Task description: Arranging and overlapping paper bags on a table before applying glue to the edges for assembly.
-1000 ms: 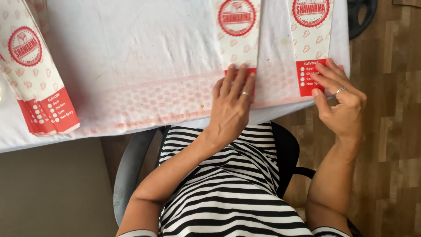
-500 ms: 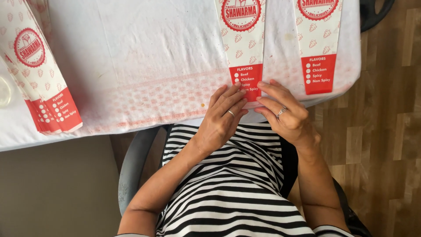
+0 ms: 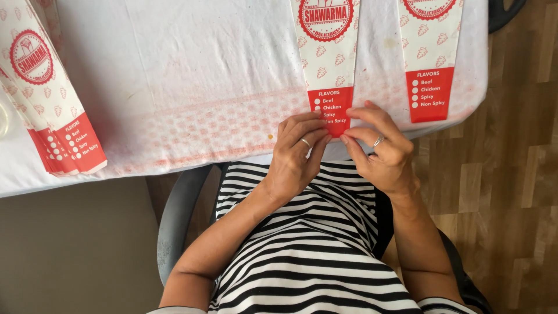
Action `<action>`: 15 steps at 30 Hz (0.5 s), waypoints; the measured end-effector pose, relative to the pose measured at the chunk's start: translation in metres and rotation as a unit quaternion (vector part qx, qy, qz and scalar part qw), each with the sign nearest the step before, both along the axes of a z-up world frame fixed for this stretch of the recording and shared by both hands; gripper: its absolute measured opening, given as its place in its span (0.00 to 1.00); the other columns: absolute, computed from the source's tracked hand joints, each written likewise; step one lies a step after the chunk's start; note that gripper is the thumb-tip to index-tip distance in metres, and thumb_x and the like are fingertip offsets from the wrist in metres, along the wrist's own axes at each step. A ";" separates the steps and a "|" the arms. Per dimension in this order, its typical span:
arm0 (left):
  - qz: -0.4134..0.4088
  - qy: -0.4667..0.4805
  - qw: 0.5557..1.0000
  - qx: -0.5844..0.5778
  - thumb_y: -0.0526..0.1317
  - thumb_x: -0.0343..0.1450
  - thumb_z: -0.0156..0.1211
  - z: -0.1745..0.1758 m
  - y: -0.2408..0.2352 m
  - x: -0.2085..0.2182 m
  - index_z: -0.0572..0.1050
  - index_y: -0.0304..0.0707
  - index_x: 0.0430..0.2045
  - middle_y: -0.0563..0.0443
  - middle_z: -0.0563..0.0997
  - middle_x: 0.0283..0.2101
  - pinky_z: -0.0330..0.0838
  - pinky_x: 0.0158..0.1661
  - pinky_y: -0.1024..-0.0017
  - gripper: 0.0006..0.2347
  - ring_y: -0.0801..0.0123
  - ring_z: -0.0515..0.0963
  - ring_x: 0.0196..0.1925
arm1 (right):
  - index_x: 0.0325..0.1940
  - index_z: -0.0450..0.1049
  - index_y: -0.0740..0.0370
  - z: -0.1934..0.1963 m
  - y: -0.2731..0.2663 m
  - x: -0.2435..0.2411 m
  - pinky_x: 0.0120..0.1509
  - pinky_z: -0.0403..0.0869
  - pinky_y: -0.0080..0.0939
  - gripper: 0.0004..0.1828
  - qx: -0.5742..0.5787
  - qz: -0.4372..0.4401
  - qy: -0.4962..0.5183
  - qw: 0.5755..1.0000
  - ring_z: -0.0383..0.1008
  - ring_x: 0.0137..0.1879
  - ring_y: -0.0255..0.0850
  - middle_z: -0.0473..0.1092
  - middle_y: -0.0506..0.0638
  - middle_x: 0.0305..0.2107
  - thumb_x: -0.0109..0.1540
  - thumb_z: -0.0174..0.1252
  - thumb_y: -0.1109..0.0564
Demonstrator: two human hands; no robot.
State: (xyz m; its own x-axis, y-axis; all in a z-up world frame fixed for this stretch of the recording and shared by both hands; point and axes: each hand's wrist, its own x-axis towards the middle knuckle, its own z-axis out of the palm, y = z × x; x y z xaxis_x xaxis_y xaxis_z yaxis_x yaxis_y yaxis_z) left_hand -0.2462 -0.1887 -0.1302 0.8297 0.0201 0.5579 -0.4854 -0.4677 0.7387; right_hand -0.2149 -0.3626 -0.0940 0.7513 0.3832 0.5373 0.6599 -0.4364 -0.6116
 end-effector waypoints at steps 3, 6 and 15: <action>0.003 0.050 0.998 -0.025 0.29 0.70 0.68 0.002 0.000 -0.001 0.82 0.27 0.32 0.46 0.83 0.39 0.74 0.54 0.60 0.02 0.50 0.83 0.52 | 0.35 0.77 0.69 0.007 -0.003 0.001 0.64 0.76 0.56 0.05 -0.001 -0.022 0.064 0.998 0.79 0.52 0.55 0.75 0.57 0.46 0.63 0.68 0.68; -0.002 0.071 0.997 -0.031 0.29 0.69 0.68 0.007 0.000 0.001 0.82 0.27 0.32 0.46 0.83 0.38 0.73 0.54 0.61 0.02 0.50 0.83 0.51 | 0.37 0.78 0.68 0.013 -0.002 0.002 0.61 0.78 0.54 0.05 -0.006 -0.027 0.094 0.995 0.79 0.52 0.53 0.74 0.57 0.47 0.61 0.69 0.69; -0.061 0.128 0.989 -0.031 0.26 0.70 0.64 0.001 0.015 0.005 0.83 0.34 0.40 0.49 0.84 0.46 0.70 0.60 0.63 0.08 0.51 0.81 0.58 | 0.40 0.80 0.66 0.015 -0.005 0.003 0.57 0.78 0.50 0.07 0.028 -0.039 0.150 0.987 0.80 0.52 0.53 0.76 0.55 0.46 0.60 0.68 0.71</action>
State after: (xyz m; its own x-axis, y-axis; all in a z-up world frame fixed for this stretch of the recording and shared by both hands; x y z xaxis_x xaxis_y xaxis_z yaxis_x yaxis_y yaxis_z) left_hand -0.2417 -0.1742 -0.1295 0.9423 -0.0613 0.3291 -0.3278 -0.3681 0.8701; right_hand -0.2122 -0.3680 -0.0787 0.9061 0.2938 0.3045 0.4108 -0.4386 -0.7993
